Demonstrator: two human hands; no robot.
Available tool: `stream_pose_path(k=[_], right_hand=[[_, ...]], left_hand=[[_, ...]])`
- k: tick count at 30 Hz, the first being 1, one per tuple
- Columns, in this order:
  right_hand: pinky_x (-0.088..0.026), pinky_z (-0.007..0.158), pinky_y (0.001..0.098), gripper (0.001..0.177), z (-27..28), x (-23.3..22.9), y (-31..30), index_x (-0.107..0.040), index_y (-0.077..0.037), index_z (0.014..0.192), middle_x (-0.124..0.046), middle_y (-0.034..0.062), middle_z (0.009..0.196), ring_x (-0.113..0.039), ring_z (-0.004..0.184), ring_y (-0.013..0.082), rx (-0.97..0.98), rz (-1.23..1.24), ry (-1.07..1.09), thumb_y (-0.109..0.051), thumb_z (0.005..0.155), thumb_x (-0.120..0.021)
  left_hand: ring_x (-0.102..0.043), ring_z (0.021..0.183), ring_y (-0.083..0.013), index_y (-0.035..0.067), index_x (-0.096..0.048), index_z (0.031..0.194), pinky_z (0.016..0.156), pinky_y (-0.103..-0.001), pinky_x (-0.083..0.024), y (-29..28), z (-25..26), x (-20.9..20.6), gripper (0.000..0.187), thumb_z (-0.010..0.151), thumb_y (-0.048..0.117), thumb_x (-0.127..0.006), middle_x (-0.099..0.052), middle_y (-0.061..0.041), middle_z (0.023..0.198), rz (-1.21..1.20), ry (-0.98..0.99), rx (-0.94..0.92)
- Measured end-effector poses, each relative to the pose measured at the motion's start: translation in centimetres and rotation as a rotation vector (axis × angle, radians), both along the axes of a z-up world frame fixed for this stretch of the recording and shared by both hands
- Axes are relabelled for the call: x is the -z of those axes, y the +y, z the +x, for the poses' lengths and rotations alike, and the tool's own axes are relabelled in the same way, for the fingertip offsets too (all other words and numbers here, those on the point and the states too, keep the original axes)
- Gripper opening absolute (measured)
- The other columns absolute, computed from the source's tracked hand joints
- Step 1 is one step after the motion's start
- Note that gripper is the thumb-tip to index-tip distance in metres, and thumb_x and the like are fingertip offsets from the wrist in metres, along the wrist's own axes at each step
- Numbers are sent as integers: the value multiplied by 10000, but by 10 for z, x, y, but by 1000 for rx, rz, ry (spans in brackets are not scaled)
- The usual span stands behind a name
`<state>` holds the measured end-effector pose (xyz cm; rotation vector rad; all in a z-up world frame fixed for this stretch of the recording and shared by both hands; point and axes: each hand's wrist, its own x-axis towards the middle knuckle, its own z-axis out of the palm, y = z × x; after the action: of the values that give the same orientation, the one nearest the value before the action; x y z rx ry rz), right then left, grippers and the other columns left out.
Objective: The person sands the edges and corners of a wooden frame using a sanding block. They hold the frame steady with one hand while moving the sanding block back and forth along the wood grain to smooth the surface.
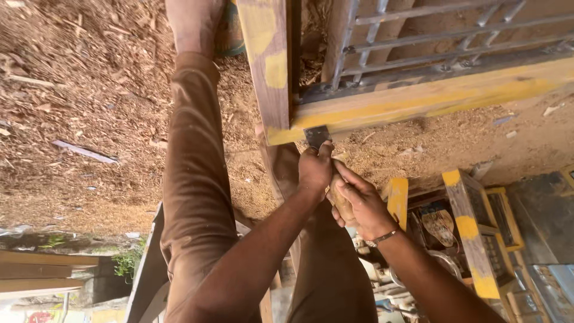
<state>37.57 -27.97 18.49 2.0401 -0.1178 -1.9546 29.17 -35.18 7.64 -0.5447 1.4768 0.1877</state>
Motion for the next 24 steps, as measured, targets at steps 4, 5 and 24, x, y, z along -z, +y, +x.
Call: stream_pose_path(k=[4, 5, 24], right_hand=[[-484, 387, 299, 587, -21, 9, 2, -399, -279, 1580, -646, 72, 854, -597, 518, 157, -18, -65, -55, -216, 1011, -527], [-476, 381, 299, 580, -24, 10, 4, -401, -289, 1576, -640, 76, 850, -587, 511, 158, -48, -89, -71, -223, 1013, -523], [-486, 407, 282, 578, -41, 32, 27, -456, -231, 1577, -671, 30, 899, -636, 600, 106, -56, 21, -164, -237, 1009, -563]], left_hand=[[-663, 645, -217, -40, -693, 971, 649, -370, -536, 8, -21, 4, 411, 992, 355, -581, -703, -141, 747, -95, -79, 80], [-662, 644, -208, -30, -696, 977, 644, -362, -534, 10, -23, 4, 399, 986, 350, -575, -704, -130, 750, -81, -77, 81], [-700, 733, -333, -20, -742, 993, 685, -427, -539, -9, 17, 65, 471, 1014, 414, -560, -727, -224, 820, 298, 124, 192]])
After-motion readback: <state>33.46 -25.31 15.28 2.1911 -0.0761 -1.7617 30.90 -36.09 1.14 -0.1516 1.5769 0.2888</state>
